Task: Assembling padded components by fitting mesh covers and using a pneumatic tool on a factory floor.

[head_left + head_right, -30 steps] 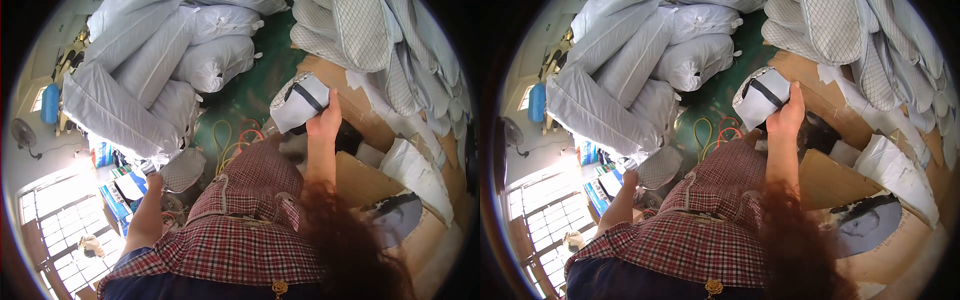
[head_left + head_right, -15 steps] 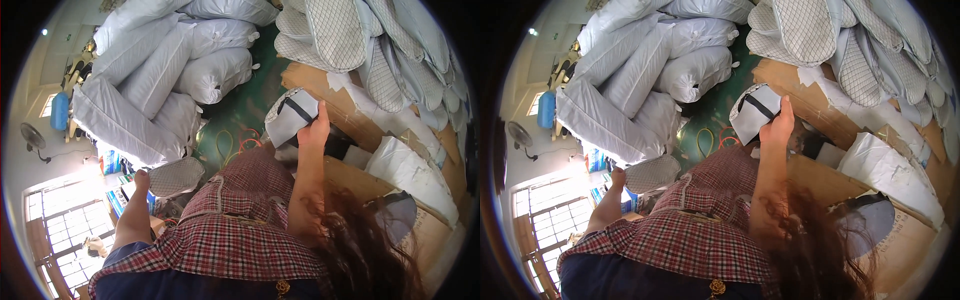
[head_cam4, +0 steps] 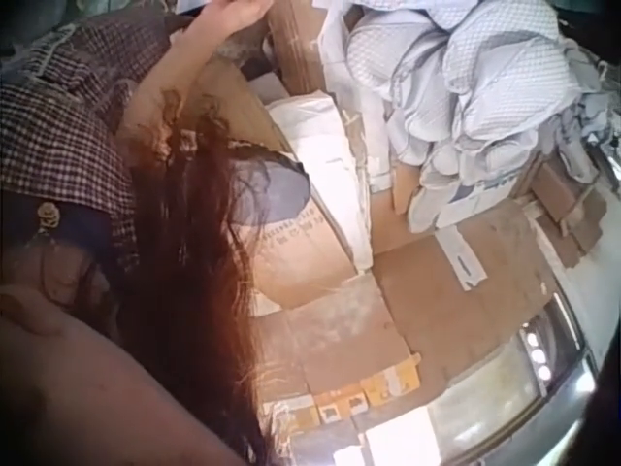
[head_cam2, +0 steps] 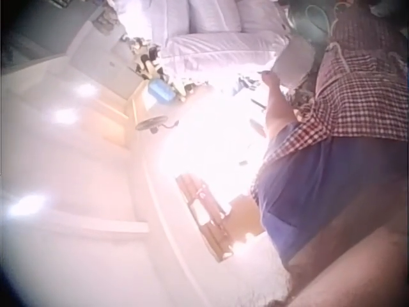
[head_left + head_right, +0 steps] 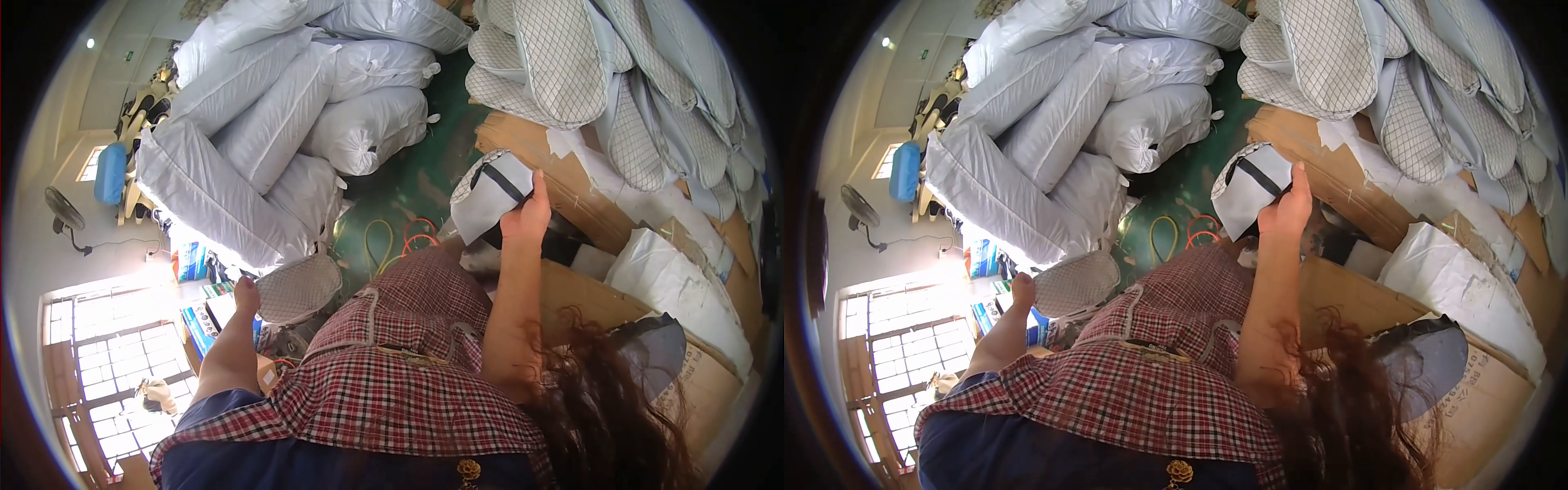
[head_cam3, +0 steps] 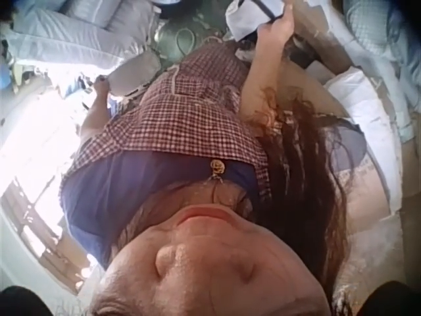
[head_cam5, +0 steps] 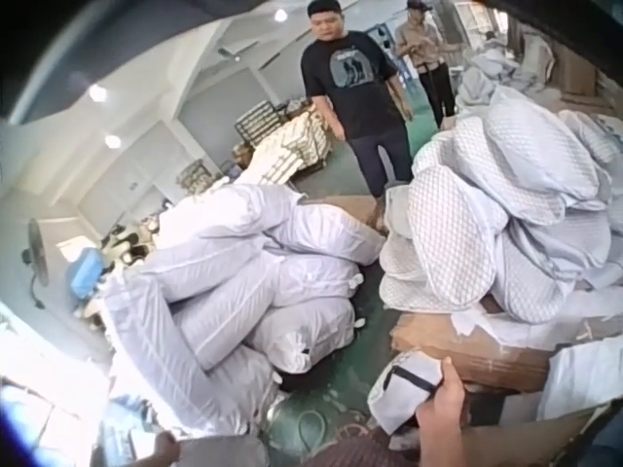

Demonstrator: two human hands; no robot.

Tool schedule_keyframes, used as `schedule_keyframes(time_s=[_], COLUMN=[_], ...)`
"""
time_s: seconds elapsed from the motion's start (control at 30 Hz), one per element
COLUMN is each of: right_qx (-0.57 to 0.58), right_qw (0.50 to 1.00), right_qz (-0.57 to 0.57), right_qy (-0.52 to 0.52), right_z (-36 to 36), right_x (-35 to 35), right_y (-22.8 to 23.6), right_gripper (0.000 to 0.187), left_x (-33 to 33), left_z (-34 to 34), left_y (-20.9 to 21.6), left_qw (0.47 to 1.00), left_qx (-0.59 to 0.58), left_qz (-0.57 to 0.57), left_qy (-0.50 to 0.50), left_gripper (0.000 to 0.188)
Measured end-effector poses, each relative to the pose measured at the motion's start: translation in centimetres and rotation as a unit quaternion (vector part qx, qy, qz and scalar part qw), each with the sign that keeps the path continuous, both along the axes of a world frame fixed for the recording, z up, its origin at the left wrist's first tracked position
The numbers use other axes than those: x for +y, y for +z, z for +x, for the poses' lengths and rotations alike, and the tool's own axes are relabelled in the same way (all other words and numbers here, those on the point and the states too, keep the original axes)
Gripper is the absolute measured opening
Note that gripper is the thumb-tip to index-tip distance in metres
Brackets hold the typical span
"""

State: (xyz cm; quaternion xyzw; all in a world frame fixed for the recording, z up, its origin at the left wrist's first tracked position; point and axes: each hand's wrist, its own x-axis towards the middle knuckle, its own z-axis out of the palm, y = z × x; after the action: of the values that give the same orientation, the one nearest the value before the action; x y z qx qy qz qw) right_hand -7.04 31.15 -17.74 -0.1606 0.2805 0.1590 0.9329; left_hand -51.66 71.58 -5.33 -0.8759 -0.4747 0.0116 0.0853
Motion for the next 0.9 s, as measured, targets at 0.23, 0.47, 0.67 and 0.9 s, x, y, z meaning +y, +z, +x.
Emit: schedule_keyframes(time_s=[0.23, 0.47, 0.67, 0.9], right_qx=[-0.016, 0.009, 0.019, 0.015], right_qw=[0.999, 1.000, 1.000, 1.000], right_qz=[0.023, 0.021, 0.007, 0.013], right_qy=[0.016, 0.015, 0.014, 0.017], right_z=[0.1, -0.4, -0.2, -0.3], right_x=[-0.2, -0.4, -0.4, -0.4], right_y=[-0.1, 1.2, 1.8, 1.7], right_gripper=[0.031, 0.029, 0.028, 0.028], left_x=[-1.8, -3.5, -3.4, -2.4], left_z=[0.8, 1.1, 2.2, 2.0], left_y=[0.1, 0.0, 0.1, -0.7], left_qw=[0.996, 0.990, 0.990, 0.993], left_qx=[0.036, 0.013, 0.015, 0.030], left_qz=[-0.032, -0.056, -0.072, -0.065], left_qy=[0.078, 0.127, 0.124, 0.093], left_gripper=[0.010, 0.011, 0.007, 0.008])
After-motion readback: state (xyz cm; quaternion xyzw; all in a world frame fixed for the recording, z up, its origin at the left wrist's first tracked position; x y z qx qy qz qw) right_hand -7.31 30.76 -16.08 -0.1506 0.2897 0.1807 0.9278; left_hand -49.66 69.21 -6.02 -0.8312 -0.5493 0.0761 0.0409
